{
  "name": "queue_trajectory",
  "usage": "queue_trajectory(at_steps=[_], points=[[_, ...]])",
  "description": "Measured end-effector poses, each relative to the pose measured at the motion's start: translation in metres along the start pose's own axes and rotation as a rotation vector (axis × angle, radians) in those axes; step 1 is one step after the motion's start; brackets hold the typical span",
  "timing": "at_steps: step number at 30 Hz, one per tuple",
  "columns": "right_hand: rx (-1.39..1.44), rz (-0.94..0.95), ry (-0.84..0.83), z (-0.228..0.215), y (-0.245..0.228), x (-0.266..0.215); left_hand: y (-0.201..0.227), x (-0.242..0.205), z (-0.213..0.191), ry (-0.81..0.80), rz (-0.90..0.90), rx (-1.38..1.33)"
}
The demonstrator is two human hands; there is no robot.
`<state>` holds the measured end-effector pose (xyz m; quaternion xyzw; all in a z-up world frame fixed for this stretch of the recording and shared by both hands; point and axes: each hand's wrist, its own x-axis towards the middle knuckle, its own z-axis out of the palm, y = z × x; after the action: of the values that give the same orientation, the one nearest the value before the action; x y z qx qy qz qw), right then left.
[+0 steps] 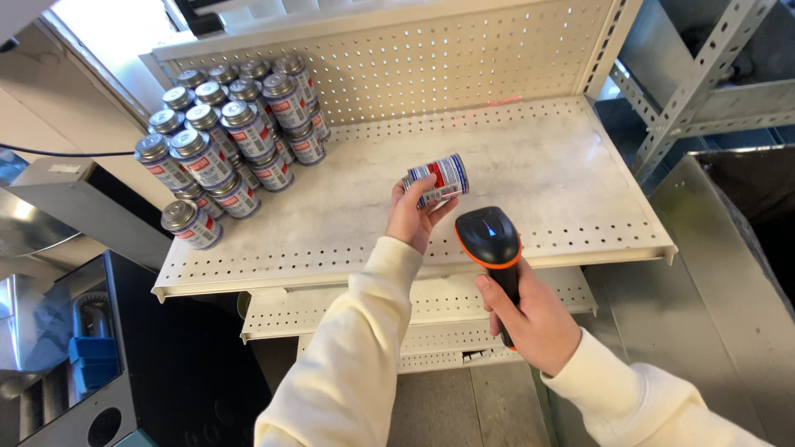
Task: The person picks up a can from a shelf, uses a handheld scanner to scan the label, and then places the can into a wire basket, repeating this process for multiple cans.
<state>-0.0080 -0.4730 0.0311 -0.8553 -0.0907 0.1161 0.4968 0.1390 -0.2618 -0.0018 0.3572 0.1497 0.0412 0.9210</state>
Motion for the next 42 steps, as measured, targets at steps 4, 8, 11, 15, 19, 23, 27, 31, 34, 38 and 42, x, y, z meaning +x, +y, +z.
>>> queue_trajectory(at_steps=[4, 8, 11, 15, 19, 23, 27, 31, 34, 38, 42], points=[[0.090, 0.006, 0.000, 0.001, 0.006, 0.004, 0.005, -0.006, 0.007, 0.008, -0.001, 0.004], [0.137, -0.020, 0.004, 0.002, 0.008, 0.006, 0.004, -0.005, 0.006, 0.019, 0.003, 0.001], [0.107, -0.014, -0.001, 0.000, 0.008, 0.005, 0.005, -0.011, 0.004, 0.024, 0.003, 0.010], [0.110, -0.034, -0.005, 0.003, 0.008, 0.001, 0.006, -0.018, 0.004, 0.026, 0.009, 0.012], [0.088, -0.011, 0.000, 0.003, 0.005, -0.001, 0.009, -0.021, 0.005, 0.032, 0.012, 0.018], [0.048, 0.052, 0.001, 0.000, -0.011, -0.006, 0.010, -0.022, 0.006, 0.049, 0.004, 0.041], [0.066, 0.029, 0.002, 0.003, -0.008, -0.003, 0.008, -0.021, 0.004, 0.077, -0.016, 0.032], [0.055, -0.001, -0.001, 0.003, -0.004, -0.003, 0.006, -0.018, 0.001, 0.083, -0.026, 0.016], [0.060, -0.014, -0.021, 0.006, 0.002, -0.002, 0.006, -0.018, -0.006, 0.106, -0.022, -0.018], [0.107, -0.062, -0.057, 0.011, 0.009, 0.005, 0.008, -0.028, -0.031, 0.116, 0.009, -0.103], [0.062, -0.118, -0.176, 0.025, 0.012, 0.013, 0.018, -0.074, -0.071, 0.251, 0.119, -0.227]])
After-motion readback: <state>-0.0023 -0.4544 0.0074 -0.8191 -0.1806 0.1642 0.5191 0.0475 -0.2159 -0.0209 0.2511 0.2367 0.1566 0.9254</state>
